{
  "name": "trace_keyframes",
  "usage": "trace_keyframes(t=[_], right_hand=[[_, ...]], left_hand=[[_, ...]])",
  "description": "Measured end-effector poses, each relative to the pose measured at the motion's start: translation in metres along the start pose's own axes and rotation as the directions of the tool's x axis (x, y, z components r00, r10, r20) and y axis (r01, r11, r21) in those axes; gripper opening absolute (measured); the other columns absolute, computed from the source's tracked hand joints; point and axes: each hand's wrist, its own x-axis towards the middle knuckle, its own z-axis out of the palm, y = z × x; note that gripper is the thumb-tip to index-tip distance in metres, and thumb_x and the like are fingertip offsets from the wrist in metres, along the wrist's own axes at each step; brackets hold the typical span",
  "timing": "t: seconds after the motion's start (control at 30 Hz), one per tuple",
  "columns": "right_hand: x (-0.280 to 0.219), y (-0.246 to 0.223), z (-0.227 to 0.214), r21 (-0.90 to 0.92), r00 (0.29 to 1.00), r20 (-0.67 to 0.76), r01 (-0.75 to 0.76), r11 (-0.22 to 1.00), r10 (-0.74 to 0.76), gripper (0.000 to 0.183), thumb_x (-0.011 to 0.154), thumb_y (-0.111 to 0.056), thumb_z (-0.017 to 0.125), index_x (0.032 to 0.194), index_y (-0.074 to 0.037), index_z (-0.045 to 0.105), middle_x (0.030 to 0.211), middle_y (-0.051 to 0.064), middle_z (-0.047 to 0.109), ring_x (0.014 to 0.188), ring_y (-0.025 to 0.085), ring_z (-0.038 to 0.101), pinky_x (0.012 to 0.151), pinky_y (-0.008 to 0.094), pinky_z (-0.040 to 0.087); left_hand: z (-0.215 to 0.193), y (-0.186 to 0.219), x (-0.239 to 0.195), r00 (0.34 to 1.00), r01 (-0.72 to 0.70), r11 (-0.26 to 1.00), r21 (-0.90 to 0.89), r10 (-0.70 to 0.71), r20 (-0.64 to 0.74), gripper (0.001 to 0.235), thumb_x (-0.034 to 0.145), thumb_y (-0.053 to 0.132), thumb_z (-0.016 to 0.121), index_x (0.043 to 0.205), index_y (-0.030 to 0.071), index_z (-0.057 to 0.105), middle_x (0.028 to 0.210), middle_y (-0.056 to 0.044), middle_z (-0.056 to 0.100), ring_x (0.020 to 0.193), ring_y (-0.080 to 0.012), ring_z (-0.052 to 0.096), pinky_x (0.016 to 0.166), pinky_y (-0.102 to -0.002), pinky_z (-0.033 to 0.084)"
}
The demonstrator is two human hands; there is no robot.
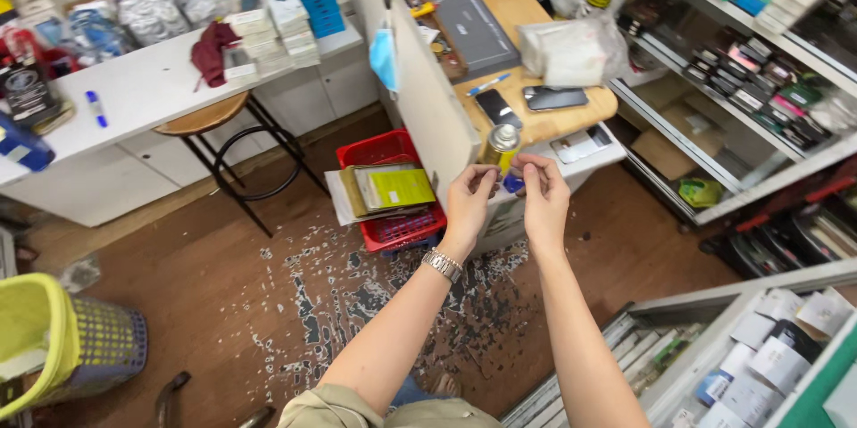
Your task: The person wipes small boxes with a cloth, then picks up and places them into a glass display cabinet. The person handles multiple types of packaged electronics, including phone cases and converters, moving them from a table to shelves.
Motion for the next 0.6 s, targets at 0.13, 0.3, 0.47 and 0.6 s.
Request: trace_keyframes(t=[0.13,0.3,0.47,0.6], right_hand=[[-0.009,0.007,0.068,0.026,0.991,0.137,-0.013,1.0,0.01,0.021,0.107,-0.013,0.051,0.119,-0.003,0.064,0.109,0.007,0.074,0.097,0.012,0.068,0.077,0.026,0.051],[-0.023,0.022,0.173,0.043,0.961,0.273,-0.055,0.998,0.041,0.022,0.106,-0.015,0.052,0.119,-0.003,0.066,0.106,0.007,0.075,0.094,0.013,0.069,0.077,0.027,0.053],[-0.034,0.042,0.287,0.054,0.924,0.377,-0.083,0.995,0.057,0.022,0.106,-0.015,0.052,0.117,-0.004,0.066,0.107,0.007,0.076,0.094,0.013,0.07,0.079,0.028,0.054],[-0.034,0.058,0.384,0.075,0.91,0.407,-0.117,0.99,0.077,0.022,0.106,-0.016,0.052,0.118,-0.004,0.066,0.107,0.007,0.075,0.093,0.012,0.069,0.078,0.027,0.053]], left_hand=[[-0.071,0.016,-0.004,0.993,0.009,1.0,-0.012,-0.01,-0.119,0.02,0.102,0.014,0.059,0.11,0.0,0.069,0.098,-0.005,0.075,0.088,-0.01,0.067,0.081,-0.026,0.056],[-0.168,0.045,-0.004,0.963,-0.028,0.999,0.021,0.033,-0.268,0.02,0.103,0.014,0.059,0.11,-0.001,0.07,0.098,-0.006,0.074,0.086,-0.0116,0.066,0.079,-0.028,0.055],[-0.281,0.079,0.001,0.927,-0.016,0.999,0.028,0.025,-0.374,0.02,0.102,0.014,0.058,0.109,0.001,0.071,0.098,-0.005,0.075,0.086,-0.0111,0.067,0.081,-0.027,0.056],[-0.374,0.108,0.019,0.908,0.004,1.0,0.03,0.009,-0.419,0.02,0.102,0.015,0.058,0.109,0.001,0.071,0.099,-0.004,0.075,0.087,-0.0099,0.068,0.08,-0.027,0.056]])
